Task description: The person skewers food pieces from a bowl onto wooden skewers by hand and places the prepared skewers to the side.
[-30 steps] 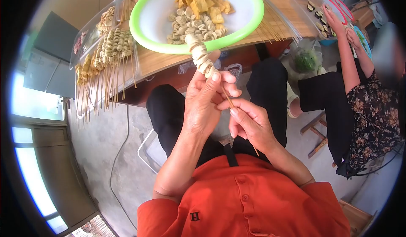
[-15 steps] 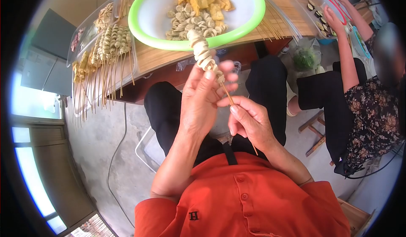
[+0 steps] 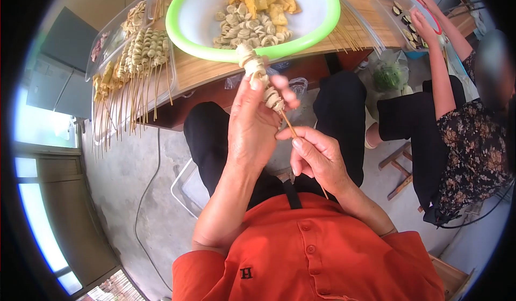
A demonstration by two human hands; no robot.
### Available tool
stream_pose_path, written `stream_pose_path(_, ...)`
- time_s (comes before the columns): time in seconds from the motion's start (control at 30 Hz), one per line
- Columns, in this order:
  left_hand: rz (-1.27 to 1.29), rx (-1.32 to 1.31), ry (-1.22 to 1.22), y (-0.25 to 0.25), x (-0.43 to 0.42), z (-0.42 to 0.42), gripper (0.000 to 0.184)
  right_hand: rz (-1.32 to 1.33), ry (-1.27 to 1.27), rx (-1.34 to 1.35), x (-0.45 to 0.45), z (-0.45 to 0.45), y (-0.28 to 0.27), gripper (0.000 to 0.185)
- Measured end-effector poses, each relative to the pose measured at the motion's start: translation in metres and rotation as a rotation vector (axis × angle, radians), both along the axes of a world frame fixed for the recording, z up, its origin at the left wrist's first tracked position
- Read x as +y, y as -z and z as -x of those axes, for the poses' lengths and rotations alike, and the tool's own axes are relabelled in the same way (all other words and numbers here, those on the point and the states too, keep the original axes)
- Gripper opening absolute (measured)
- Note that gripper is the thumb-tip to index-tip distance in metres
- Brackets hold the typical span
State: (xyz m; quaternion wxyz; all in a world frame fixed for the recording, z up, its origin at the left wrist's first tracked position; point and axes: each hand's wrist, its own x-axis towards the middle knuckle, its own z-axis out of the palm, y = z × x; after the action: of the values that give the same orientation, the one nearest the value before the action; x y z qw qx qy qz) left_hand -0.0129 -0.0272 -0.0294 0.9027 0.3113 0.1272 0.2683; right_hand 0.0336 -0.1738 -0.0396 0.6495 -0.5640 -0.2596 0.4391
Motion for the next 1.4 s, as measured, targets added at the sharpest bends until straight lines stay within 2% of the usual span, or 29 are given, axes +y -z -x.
stream_pose_path(0.1, 0.082, -0.008, -0.076, -0.013, 0.007, -0.004, 0.045, -0.006, 0.001, 0.02, 0.001, 0.002, 0.0, 0.026)
stream_pose_path(0.23, 0.024, -0.046, -0.071, 0.002, 0.016, -0.003, 0.044, -0.005, -0.025, 0.024, 0.003, 0.005, 0.003, 0.026)
stream_pose_path(0.3, 0.09, -0.208, 0.052, 0.011, 0.016, -0.001, 0.044, -0.01, -0.03, 0.017, 0.002, 0.005, 0.004, 0.026)
stream_pose_path(0.43, 0.068, -0.11, 0.074, 0.01, 0.011, 0.0, 0.044, -0.026, -0.019, 0.006, 0.001, 0.004, 0.007, 0.026)
stream_pose_path(0.6, 0.126, -0.067, -0.113, -0.003, 0.015, -0.005, 0.044, -0.017, -0.035, 0.012, -0.001, 0.005, 0.009, 0.026)
stream_pose_path(0.73, 0.083, -0.214, 0.022, 0.017, 0.021, 0.0, 0.045, -0.022, -0.036, -0.006, -0.001, 0.008, 0.014, 0.026)
stream_pose_path(0.83, 0.08, -0.191, 0.061, 0.019, 0.018, 0.002, 0.045, -0.023, -0.032, -0.009, -0.002, 0.008, 0.014, 0.026)
stream_pose_path(0.93, 0.097, -0.045, -0.082, -0.002, 0.014, -0.001, 0.043, -0.016, -0.03, -0.014, -0.005, 0.007, 0.014, 0.025)
stream_pose_path(1.03, 0.091, -0.063, -0.115, -0.007, 0.019, -0.003, 0.042, -0.014, -0.038, -0.01, -0.004, 0.008, 0.015, 0.025)
stream_pose_path(1.23, 0.063, -0.184, 0.004, 0.014, 0.024, -0.003, 0.041, -0.007, -0.039, -0.009, -0.001, 0.005, 0.015, 0.025)
stream_pose_path(1.37, 0.079, -0.167, 0.01, 0.011, 0.022, -0.002, 0.041, -0.008, -0.039, -0.008, -0.001, 0.005, 0.015, 0.025)
stream_pose_path(1.4, 0.096, -0.118, -0.05, 0.002, 0.021, -0.003, 0.041, -0.008, -0.04, -0.009, -0.001, 0.005, 0.015, 0.025)
